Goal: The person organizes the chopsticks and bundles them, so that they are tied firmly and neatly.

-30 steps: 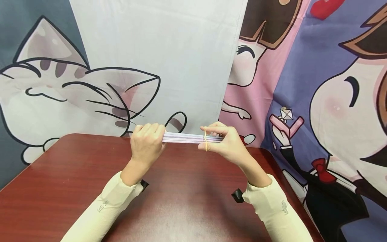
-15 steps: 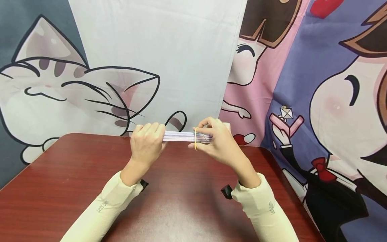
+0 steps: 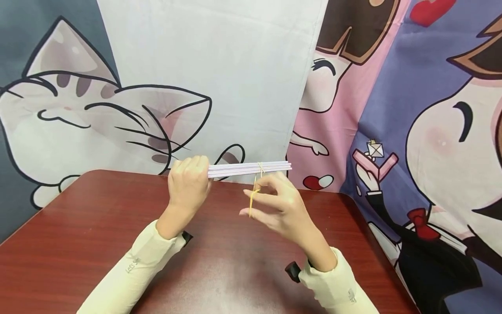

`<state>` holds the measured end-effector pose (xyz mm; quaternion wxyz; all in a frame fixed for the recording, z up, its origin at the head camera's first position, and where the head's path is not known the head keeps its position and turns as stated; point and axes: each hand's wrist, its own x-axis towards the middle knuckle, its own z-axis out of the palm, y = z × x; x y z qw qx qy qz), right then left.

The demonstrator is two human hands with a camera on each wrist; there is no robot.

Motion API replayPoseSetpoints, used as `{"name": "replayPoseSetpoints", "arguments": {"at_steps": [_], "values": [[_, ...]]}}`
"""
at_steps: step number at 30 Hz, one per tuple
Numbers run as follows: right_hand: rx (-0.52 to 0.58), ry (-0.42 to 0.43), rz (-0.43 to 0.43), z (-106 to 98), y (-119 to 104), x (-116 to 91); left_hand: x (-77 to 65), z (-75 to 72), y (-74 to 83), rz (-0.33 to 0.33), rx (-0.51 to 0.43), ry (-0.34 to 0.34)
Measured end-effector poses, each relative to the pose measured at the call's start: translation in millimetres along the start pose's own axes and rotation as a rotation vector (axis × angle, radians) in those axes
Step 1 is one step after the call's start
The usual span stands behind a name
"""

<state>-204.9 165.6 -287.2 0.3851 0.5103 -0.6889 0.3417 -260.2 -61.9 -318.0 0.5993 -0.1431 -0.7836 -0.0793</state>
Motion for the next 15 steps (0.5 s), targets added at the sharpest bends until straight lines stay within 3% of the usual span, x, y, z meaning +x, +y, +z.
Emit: {"name": "replayPoseSetpoints", "arguments": {"at_steps": [2,4,8,11,15], "values": [[0.127,0.088,0.108,-0.4,-3.9,-8.4,0.6,-0.6,0.3,-0.014,-0.003,0.013],[0.292,0.187,0.269,-0.6,-8.1,-15.6,1.2,-1.7,1.0,-0.020,-0.005,0.022],[0.749,0.385,0.625,-1.9,-15.9,-23.5,1.0,-3.0,3.4,-0.017,-0.009,0.049],[0.989,0.503,0.833,-4.8,-20.0,-24.4,0.4,-1.9,5.1,-0.004,-0.018,0.075],[1.087,0.559,0.966,-9.1,-21.5,-21.8,0.3,0.2,6.6,0.008,-0.033,0.091]]}}
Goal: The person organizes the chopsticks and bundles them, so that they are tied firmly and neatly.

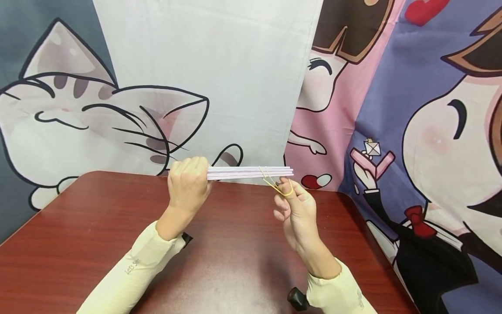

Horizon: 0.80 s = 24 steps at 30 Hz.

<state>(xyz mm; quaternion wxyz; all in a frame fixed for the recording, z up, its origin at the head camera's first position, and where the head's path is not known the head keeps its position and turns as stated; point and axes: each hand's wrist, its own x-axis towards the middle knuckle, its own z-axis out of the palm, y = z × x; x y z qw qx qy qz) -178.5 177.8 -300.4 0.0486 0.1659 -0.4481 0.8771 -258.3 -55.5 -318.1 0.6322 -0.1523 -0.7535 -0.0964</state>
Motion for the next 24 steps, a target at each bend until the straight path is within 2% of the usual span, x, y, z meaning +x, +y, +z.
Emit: {"name": "replayPoseSetpoints", "arguments": {"at_steps": [5,11,17,20,24], "values": [[0.070,0.005,-0.009,0.7,-2.8,6.3,0.2,-0.9,-0.3,0.021,-0.016,0.002],[-0.013,0.066,-0.010,-2.8,-5.3,18.1,0.8,0.4,-2.4,0.059,-0.022,0.011],[0.011,0.023,-0.066,-4.8,-3.0,25.4,0.0,1.7,-6.4,0.064,-0.026,-0.006],[-0.087,0.026,-0.114,-5.2,-3.0,30.2,0.0,1.2,-6.6,0.084,-0.029,-0.021],[-0.294,-0.013,-0.095,-8.8,-9.4,41.7,1.1,-1.2,-6.2,0.111,-0.023,-0.041]]}}
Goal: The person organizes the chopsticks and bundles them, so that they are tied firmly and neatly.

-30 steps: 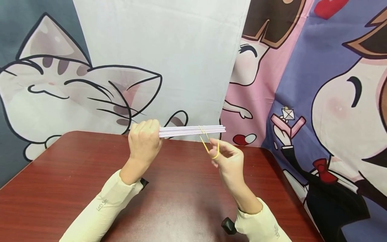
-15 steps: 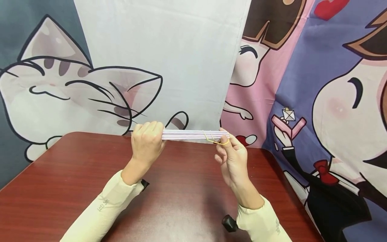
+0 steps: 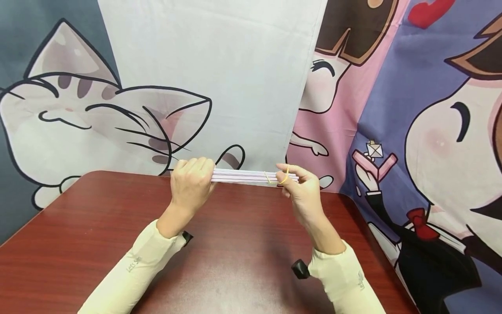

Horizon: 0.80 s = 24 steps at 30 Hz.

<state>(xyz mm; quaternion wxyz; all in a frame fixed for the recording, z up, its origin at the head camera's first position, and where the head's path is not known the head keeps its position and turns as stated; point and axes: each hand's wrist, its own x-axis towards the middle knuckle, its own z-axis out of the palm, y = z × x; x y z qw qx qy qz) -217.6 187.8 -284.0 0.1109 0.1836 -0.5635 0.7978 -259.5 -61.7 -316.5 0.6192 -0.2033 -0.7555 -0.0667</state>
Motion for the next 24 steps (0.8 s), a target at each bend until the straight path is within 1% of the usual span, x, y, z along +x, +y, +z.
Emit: {"name": "replayPoseSetpoints", "arguments": {"at_steps": [3,6,8,10,13,14,16,19,21,22,24], "values": [[-0.216,-0.125,0.046,-8.7,-7.4,11.9,0.0,0.0,0.4,0.016,0.000,0.000],[-0.476,-0.275,0.074,-15.7,-17.5,25.0,-0.9,1.9,1.0,0.036,-0.011,0.007],[-0.636,-0.376,0.052,-18.0,-22.8,33.1,-1.7,3.2,1.5,0.044,-0.010,0.005],[-0.755,-0.453,0.017,-16.9,-25.6,38.8,-2.8,4.0,1.9,0.051,-0.011,-0.003],[-0.897,-0.504,-0.089,-9.3,-25.8,38.6,-4.6,4.2,2.3,0.060,0.002,-0.025],[-0.931,-0.508,-0.143,-5.9,-25.0,36.7,-4.9,4.0,2.7,0.059,0.006,-0.033],[-1.016,-0.505,-0.310,0.1,-23.5,31.1,-5.5,3.6,3.5,0.049,0.010,-0.051],[-1.101,-0.491,-0.638,8.3,-20.9,21.7,-5.4,3.0,4.6,0.013,0.007,-0.065],[-1.122,-0.485,-0.839,12.9,-19.0,16.7,-5.1,2.6,4.9,-0.014,0.009,-0.082],[-1.113,-0.492,-0.903,15.0,-18.4,13.3,-5.2,2.5,5.5,-0.026,0.009,-0.088],[-1.063,-0.521,-0.981,18.5,-16.4,6.6,-5.9,2.5,6.5,-0.052,0.006,-0.096]]}}
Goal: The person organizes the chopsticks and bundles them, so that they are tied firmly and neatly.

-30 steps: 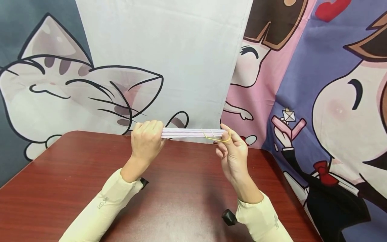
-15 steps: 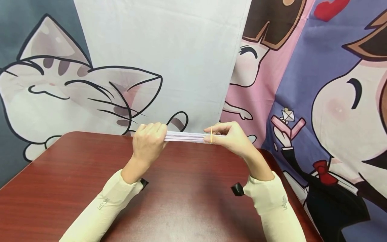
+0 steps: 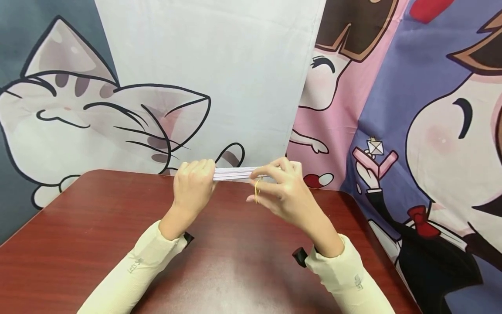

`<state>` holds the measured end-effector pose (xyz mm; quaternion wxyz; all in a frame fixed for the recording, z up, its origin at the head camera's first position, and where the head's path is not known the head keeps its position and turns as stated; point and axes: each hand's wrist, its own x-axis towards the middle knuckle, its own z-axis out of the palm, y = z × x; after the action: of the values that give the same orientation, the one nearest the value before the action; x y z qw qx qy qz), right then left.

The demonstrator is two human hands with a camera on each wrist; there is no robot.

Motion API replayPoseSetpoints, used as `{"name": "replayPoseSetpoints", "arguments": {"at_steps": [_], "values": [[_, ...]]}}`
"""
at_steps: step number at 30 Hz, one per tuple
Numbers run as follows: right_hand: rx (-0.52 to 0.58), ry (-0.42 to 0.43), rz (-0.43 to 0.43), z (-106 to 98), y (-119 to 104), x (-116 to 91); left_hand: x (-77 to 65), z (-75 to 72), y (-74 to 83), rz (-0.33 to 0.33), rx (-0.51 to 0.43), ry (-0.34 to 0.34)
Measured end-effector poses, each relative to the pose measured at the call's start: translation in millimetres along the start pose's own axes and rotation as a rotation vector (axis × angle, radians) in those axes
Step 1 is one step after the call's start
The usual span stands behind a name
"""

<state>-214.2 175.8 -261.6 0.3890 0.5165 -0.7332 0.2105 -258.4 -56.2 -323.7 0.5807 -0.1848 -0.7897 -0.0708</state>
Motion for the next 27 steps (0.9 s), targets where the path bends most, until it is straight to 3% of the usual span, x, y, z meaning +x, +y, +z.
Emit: {"name": "replayPoseSetpoints", "arguments": {"at_steps": [4,7,11,17,20,23,27], "values": [[0.090,0.104,-0.067,3.8,-11.0,-6.7,0.6,-1.9,-0.6,-0.044,0.012,0.005],[0.228,0.231,-0.014,7.2,-16.4,-17.7,1.6,-3.1,-1.8,-0.062,0.020,0.018],[0.529,0.387,0.282,12.7,-25.9,-33.8,3.0,-3.6,-2.4,-0.075,0.019,0.049],[1.234,0.587,0.833,10.9,-35.8,-41.7,2.9,-2.8,-0.1,-0.058,0.014,0.082],[1.419,0.647,1.045,5.2,-35.2,-39.5,2.8,-2.2,0.9,-0.051,0.006,0.081],[1.464,0.679,1.154,1.7,-31.3,-37.9,2.9,-1.7,1.2,-0.047,-0.002,0.085],[1.475,0.683,1.120,1.6,-20.8,-38.1,3.9,-1.9,-0.3,-0.010,-0.003,0.105]]}}
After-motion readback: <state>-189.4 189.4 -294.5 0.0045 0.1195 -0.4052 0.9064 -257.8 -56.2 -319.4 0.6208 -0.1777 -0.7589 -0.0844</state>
